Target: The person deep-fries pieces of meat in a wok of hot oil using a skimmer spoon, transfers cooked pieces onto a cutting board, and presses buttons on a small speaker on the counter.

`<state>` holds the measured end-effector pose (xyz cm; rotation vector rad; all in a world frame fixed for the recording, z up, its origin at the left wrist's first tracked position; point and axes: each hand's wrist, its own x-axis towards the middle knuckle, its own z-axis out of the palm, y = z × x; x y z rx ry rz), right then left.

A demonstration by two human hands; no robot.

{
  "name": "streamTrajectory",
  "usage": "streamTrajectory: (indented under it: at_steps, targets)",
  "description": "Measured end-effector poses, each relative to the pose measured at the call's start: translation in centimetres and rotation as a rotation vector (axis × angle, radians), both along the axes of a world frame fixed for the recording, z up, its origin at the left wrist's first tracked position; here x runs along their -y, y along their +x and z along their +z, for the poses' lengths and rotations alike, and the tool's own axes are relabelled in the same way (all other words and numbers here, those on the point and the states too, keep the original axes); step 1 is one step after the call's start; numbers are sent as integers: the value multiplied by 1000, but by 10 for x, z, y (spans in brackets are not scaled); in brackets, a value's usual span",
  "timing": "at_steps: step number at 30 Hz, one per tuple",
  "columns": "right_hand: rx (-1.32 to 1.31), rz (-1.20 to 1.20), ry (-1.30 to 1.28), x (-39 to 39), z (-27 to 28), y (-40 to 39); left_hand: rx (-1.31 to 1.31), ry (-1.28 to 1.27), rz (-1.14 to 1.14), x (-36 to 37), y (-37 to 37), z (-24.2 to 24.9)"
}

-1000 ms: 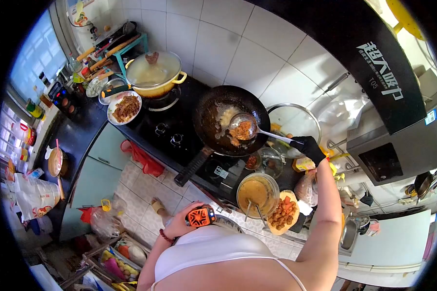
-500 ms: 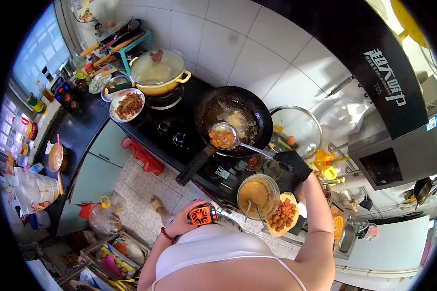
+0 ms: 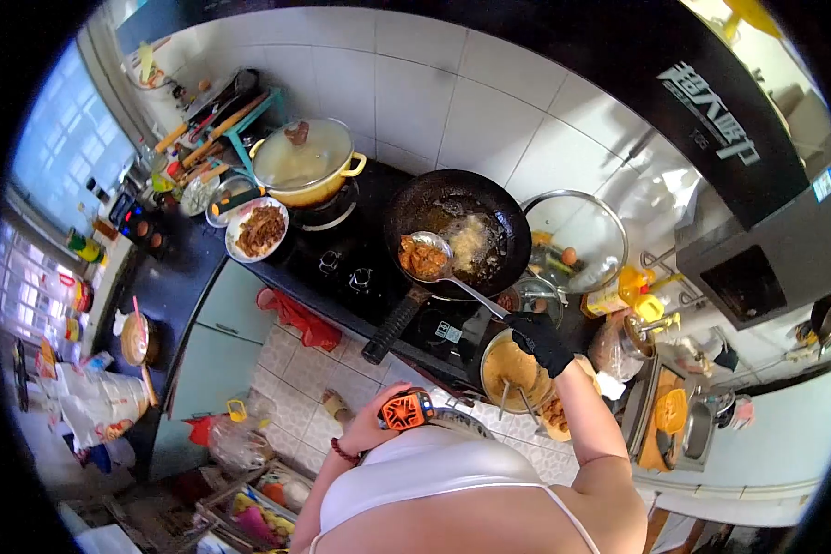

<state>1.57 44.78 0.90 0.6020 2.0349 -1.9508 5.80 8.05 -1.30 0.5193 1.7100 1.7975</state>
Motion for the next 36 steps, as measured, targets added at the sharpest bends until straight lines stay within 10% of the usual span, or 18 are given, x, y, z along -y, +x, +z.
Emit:
streamTrajectory:
  at_steps: [16, 26, 33, 36]
  targets:
    - [-209, -399, 557, 110, -22, 37, -138, -42, -256, 70, -54, 17]
    - [-195, -642, 305, 161, -38, 41, -420, 18, -464, 119, -105, -2]
    - [-221, -811, 93, 180, 13, 23, 481, 330, -606, 148, -123, -91]
    - [-477, -705, 568, 177, -24, 15, 691, 462, -579, 155, -125, -99]
